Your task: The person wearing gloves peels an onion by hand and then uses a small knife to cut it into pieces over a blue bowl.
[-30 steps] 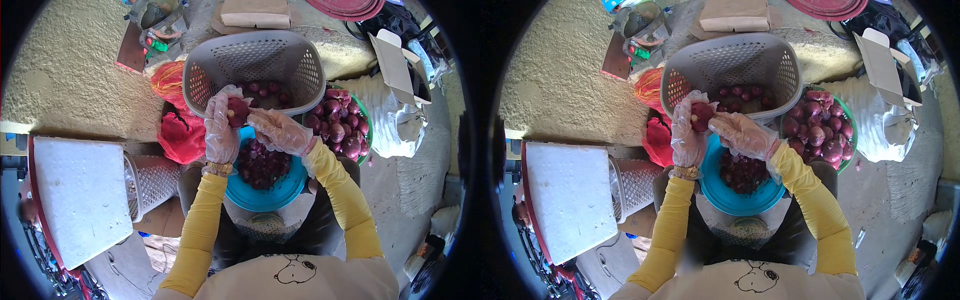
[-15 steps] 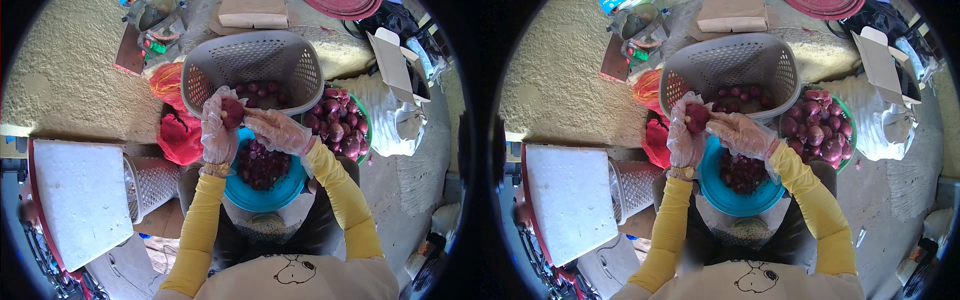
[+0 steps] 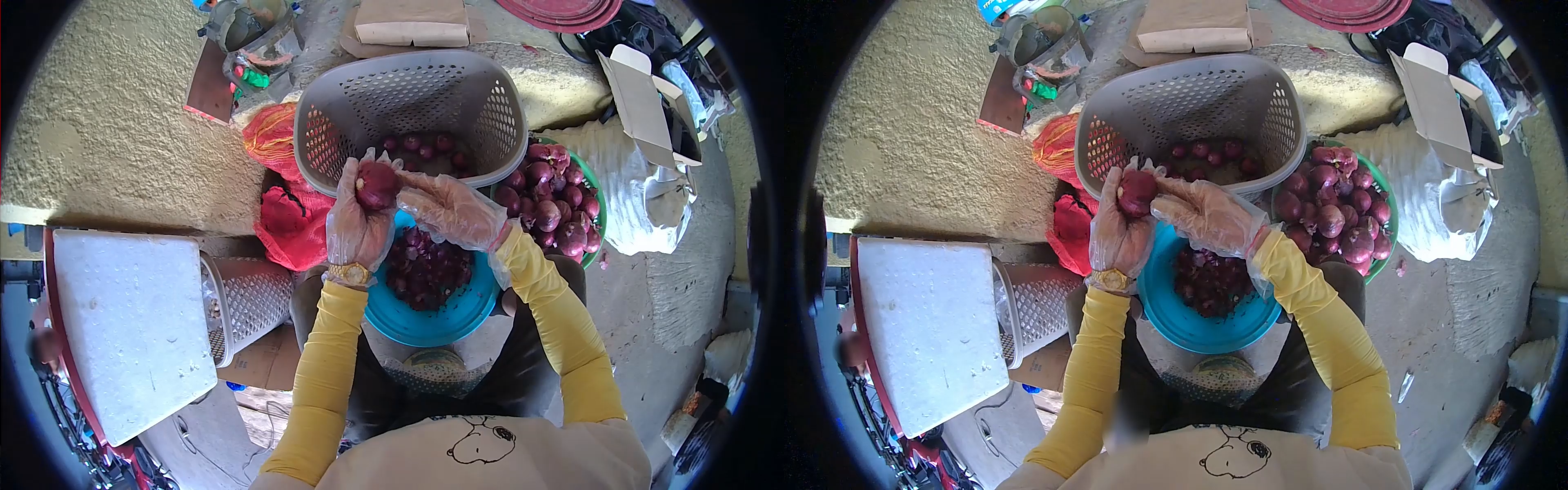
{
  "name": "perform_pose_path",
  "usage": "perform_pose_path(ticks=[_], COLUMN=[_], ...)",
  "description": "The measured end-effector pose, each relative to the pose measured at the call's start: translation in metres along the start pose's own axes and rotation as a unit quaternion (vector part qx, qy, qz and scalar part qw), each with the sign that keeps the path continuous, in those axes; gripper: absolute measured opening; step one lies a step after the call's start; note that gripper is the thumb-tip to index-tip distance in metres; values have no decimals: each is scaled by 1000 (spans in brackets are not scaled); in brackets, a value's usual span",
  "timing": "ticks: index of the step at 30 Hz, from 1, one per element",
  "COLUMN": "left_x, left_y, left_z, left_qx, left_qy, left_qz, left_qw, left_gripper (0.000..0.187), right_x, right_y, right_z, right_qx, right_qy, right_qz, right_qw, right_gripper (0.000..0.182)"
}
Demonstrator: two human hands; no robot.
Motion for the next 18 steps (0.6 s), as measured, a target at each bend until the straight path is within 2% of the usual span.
perform_pose_path(ticks=[3, 5, 9, 11, 15, 18], left_x=[5, 3, 12, 15, 26, 27], left_y=[-2, -4, 3, 5, 15, 16], left_z=[2, -5, -10, 1, 3, 7], left_qx=[-2, -82, -112, 20, 36, 89], left_qy=[19, 100, 147, 17, 4, -9], left_qz=[-31, 66, 26, -4, -35, -2], left_qw=[999, 989, 982, 1000, 999, 996], left_gripper=[38, 41, 42, 41, 41, 42], right_x=[2, 3, 4, 6, 3, 3], right_y=[-3, -4, -2, -1, -6, -5], right_z=[8, 3, 2, 2, 14, 13], right_qx=[10, -23, 8, 55, 62, 57], right_qy=[-11, -55, -47, -132, -156, -85], right_qz=[-3, 3, 10, 29, 0, -6], right_qw=[1000, 998, 999, 989, 986, 995], right_gripper=[57, 59, 58, 63, 66, 68])
Point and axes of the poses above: each hand's wrist, its own y-axis towards the middle knuckle, its own x-axis out of the back of the hand, z = x × y, the point moved 8 cm from there along y, towards the middle knuckle, and after that the axes turned 15 degrees about -z, right-handed, at the moved point
